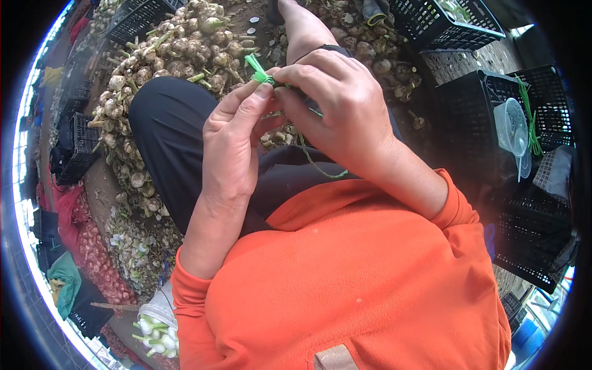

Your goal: The person creates a handle or fastening for a blue metal bottle by braiding green plastic twine, cutting the excess with a blade, and tying the braided cord around the neck of the bottle.

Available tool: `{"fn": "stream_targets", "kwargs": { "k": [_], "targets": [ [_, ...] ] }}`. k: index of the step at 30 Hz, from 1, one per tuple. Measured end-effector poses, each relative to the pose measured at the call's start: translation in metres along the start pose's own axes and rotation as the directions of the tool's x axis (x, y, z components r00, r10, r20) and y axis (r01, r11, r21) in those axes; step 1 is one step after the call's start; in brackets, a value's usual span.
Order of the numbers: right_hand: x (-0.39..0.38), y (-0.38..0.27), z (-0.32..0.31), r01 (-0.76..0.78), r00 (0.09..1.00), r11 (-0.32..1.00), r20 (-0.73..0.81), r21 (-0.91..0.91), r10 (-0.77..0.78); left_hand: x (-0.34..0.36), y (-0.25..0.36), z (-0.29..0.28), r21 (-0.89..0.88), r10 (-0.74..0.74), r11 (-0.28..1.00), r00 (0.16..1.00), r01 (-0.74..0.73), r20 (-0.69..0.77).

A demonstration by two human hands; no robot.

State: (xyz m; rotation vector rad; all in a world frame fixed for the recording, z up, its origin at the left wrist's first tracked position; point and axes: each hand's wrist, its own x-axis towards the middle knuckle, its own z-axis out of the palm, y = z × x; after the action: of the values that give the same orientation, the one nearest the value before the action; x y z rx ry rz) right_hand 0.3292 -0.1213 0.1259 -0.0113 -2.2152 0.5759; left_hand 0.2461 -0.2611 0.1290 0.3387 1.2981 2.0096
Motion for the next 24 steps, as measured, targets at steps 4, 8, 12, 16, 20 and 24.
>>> {"fn": "stream_targets", "kwargs": {
  "k": [4, 8, 12, 16, 20, 24],
  "targets": [
    [0.002, 0.0, -0.007, -0.024, 0.998, 0.999, 0.059, 0.028, 0.022, -0.003, 0.002, 0.001, 0.19, 0.031, 0.982, 0.999, -0.026, -0.028],
    [0.004, 0.001, -0.012, -0.215, 0.97, 0.954, 0.154, 0.207, 0.185, -0.002, -0.003, -0.004, 0.271, 0.108, 0.957, 0.994, -0.1, -0.013],
    [0.005, -0.001, -0.011, -0.366, 0.929, 0.868, 0.182, 0.336, 0.322, 0.003, -0.005, -0.003, 0.537, 0.421, 0.703, 0.882, -0.466, 0.213],
    [0.004, 0.002, 0.001, -0.025, 1.0, 1.0, -0.012, -0.01, 0.025, 0.003, -0.005, -0.001, 0.619, 0.441, 0.629, 0.872, -0.47, 0.215],
    [-0.001, 0.006, 0.009, -0.027, 0.999, 0.999, -0.038, 0.02, 0.027, 0.0, -0.002, 0.009, 0.259, 0.03, 0.966, 0.996, -0.009, -0.079],
    [0.001, 0.014, 0.015, 0.056, 0.986, 0.997, -0.16, 0.06, -0.046, 0.002, 0.004, 0.007, 0.013, -0.151, 0.988, 0.988, 0.151, -0.033]
  ]
}}
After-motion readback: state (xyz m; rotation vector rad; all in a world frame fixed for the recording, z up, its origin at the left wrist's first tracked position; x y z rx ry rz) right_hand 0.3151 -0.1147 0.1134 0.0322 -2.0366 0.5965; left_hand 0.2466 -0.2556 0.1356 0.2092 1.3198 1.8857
